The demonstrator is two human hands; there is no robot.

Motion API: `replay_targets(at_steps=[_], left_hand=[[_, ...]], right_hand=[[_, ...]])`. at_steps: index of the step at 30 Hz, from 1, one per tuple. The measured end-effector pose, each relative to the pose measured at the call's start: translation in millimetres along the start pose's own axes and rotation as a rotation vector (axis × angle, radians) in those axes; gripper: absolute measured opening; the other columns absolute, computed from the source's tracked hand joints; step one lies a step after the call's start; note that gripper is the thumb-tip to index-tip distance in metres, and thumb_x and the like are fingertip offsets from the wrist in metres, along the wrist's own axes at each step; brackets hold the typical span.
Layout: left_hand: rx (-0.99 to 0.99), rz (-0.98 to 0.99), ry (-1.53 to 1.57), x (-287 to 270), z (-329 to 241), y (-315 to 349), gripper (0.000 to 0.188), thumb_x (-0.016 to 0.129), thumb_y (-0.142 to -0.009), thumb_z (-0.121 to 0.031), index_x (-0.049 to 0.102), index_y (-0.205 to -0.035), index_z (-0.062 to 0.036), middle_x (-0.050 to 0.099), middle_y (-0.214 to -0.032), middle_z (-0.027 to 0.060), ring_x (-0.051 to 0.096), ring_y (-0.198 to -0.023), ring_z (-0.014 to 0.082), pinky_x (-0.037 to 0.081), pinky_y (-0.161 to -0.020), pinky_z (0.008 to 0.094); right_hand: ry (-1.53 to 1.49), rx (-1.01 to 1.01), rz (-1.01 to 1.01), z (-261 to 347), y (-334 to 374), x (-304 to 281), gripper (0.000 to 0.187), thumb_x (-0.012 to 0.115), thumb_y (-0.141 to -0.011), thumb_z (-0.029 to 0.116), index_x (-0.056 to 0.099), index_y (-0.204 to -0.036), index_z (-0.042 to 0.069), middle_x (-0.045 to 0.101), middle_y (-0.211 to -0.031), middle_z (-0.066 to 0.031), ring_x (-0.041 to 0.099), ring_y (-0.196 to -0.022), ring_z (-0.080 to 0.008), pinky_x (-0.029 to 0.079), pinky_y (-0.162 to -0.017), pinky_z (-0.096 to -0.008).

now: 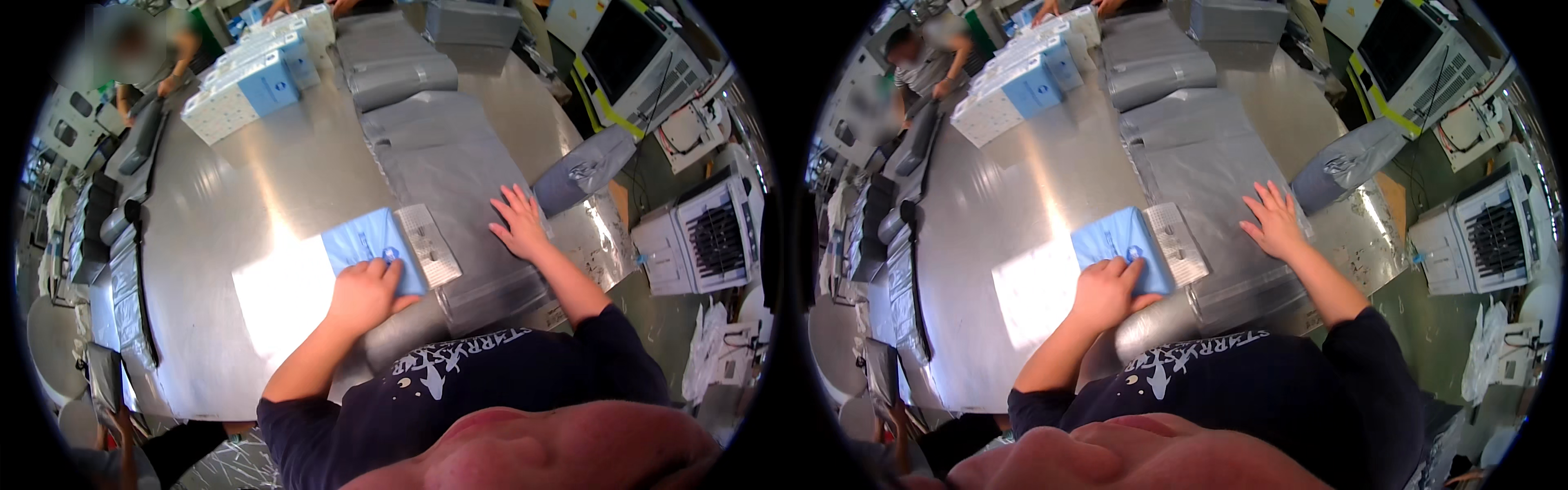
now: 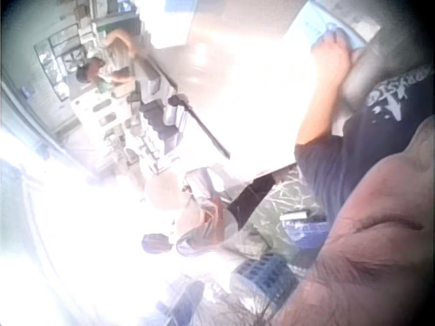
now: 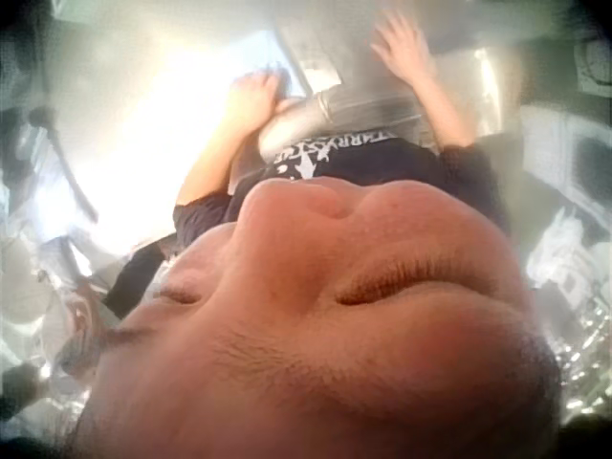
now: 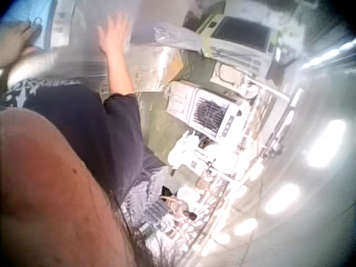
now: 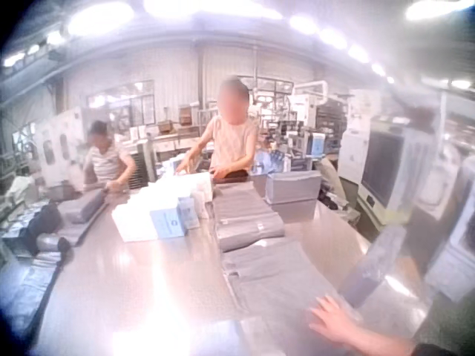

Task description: The person repeatedly picks up small white boxes and places them into grey plastic shipping bags on a metal table. They fold the top of the bags over the boxes to seal them and move the finished packages to a stack on the right side of the table.

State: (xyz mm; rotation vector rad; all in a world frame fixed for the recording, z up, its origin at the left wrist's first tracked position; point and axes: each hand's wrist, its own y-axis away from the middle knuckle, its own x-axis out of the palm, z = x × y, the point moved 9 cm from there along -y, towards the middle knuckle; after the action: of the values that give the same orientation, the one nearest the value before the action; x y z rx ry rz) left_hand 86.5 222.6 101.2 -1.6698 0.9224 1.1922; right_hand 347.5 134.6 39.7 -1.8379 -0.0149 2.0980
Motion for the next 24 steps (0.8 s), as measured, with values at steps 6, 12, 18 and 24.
replay_targets(at_steps=[6, 12, 18, 24], left_hand=[[-0.127, -0.108, -0.371, -23.1, 5.0, 26.4, 0.072, 0.068, -0.068, -0.056, 0.056, -0.118, -0.0057, 0.06, -0.106, 0.0219, 0.059, -0.1, 0.0351, 0.047, -0.085, 0.0409], [-1.206, -0.146, 0.302, 25.0, 145.8, 196.6, 0.082, 0.065, -0.072, -0.058, 0.047, -0.125, 0.0012, 0.055, -0.118, 0.0275, 0.054, -0.111, 0.039, 0.044, -0.091, 0.0415], [-1.119, -0.515, 0.229, 6.9, 36.0, 165.1, 0.061, 0.07, -0.077, -0.04, 0.05, -0.117, 0.0018, 0.059, -0.11, 0.0214, 0.058, -0.098, 0.0286, 0.046, -0.084, 0.0356], [-0.757, -1.09, 0.888, -29.6, -76.2, 124.7, 0.039, 0.069, -0.081, -0.01, 0.049, -0.114, -0.0036, 0.056, -0.102, 0.0069, 0.056, -0.086, 0.0144, 0.046, -0.076, 0.0262]], right_hand=[[-0.439, -0.403, -0.014, 82.8, 89.3, -35.5, 0.033, 0.064, -0.08, 0.024, 0.059, -0.108, 0.007, 0.052, -0.121, -0.0137, 0.045, -0.118, -0.0344, 0.037, -0.098, -0.0433], [-0.847, -0.52, 0.424, 121.6, 156.4, 10.2, 0.041, 0.065, -0.081, 0.027, 0.056, -0.114, 0.005, 0.056, -0.116, -0.017, 0.052, -0.11, -0.0321, 0.039, -0.097, -0.0402], [-1.447, -0.181, 0.723, 155.2, 141.0, 39.9, 0.081, 0.067, -0.079, 0.019, 0.02, -0.142, -0.002, 0.032, -0.141, -0.021, 0.032, -0.13, -0.026, 0.028, -0.107, -0.0351], [-1.109, -0.307, 0.237, 88.8, 185.9, -46.2, 0.092, 0.072, -0.071, 0.02, 0.018, -0.142, -0.002, 0.016, -0.149, -0.0186, 0.022, -0.136, -0.0315, 0.02, -0.111, -0.0356]])
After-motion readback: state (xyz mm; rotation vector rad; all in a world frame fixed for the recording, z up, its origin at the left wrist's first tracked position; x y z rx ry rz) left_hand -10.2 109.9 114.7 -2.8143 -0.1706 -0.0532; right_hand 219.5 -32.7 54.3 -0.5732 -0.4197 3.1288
